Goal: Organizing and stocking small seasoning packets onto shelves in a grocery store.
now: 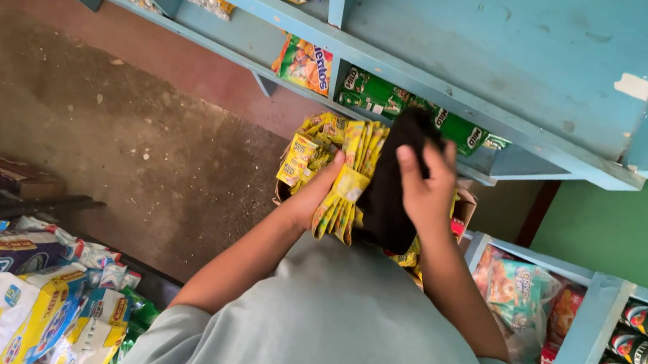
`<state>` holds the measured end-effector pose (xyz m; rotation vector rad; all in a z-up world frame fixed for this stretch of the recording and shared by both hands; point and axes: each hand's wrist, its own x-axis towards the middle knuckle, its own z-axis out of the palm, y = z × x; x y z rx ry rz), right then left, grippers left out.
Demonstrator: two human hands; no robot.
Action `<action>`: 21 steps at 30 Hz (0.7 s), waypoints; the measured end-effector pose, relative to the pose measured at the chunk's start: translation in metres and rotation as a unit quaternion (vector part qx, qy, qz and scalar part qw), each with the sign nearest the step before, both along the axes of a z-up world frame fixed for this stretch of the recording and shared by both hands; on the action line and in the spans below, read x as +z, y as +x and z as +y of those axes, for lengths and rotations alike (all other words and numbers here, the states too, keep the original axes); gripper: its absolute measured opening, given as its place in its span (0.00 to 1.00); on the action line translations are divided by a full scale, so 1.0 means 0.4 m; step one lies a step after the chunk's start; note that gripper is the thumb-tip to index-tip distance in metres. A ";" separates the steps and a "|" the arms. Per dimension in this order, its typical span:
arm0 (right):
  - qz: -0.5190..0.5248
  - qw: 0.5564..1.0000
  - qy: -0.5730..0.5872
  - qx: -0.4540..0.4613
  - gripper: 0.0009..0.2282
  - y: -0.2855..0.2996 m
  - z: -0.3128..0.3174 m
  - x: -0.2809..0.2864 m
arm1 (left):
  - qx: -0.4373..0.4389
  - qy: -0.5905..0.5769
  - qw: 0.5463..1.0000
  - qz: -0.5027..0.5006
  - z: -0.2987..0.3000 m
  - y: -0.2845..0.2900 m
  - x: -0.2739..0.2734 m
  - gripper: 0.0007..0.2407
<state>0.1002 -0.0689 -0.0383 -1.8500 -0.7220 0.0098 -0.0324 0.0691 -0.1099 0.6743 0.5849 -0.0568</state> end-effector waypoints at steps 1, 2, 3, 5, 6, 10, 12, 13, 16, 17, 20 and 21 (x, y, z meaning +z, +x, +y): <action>0.000 1.000 -0.001 0.001 0.11 0.001 -0.008 0.011 | 0.001 -0.001 1.000 0.000 0.015 0.009 0.087 0.37; 0.015 1.000 0.003 -0.007 0.11 0.001 -0.017 0.023 | 0.001 -0.039 0.999 -0.009 0.029 0.018 0.175 0.38; 0.029 0.999 0.008 -0.014 0.10 0.004 -0.022 0.036 | 0.001 -0.075 0.997 -0.020 0.048 0.030 0.265 0.39; 0.059 0.998 0.004 0.038 0.07 0.010 -0.069 -0.030 | -0.016 -0.032 0.999 0.014 0.083 0.060 0.135 0.43; 0.090 0.992 -0.001 0.089 0.04 0.012 -0.094 -0.064 | -0.033 0.010 0.998 0.049 0.098 0.075 0.069 0.47; 0.050 0.968 -0.024 0.245 0.12 -0.043 -0.062 0.013 | 0.027 -0.135 0.990 -0.024 0.124 0.094 0.070 0.47; 0.066 0.965 -0.015 0.252 0.10 -0.021 -0.086 -0.032 | 0.006 -0.138 0.990 0.001 0.113 0.087 0.012 0.50; 0.066 0.965 -0.015 0.253 0.10 -0.004 -0.095 -0.025 | 0.007 -0.138 0.990 0.000 0.108 0.078 0.058 0.50; 0.060 0.981 -0.058 0.173 0.10 0.035 -0.121 -0.020 | 0.023 -0.178 0.963 -0.201 0.097 0.063 0.121 0.32; 0.080 0.984 -0.070 0.142 0.11 0.041 -0.129 -0.029 | 0.015 -0.233 0.942 -0.240 0.097 0.068 0.092 0.33; 0.125 0.985 -0.081 0.084 0.17 0.041 -0.117 -0.036 | -0.087 -0.367 0.844 -0.381 0.113 0.110 0.023 0.33; 0.151 0.983 -0.081 0.060 0.21 0.037 -0.107 -0.036 | -0.175 -0.435 0.746 -0.473 0.121 0.126 0.002 0.35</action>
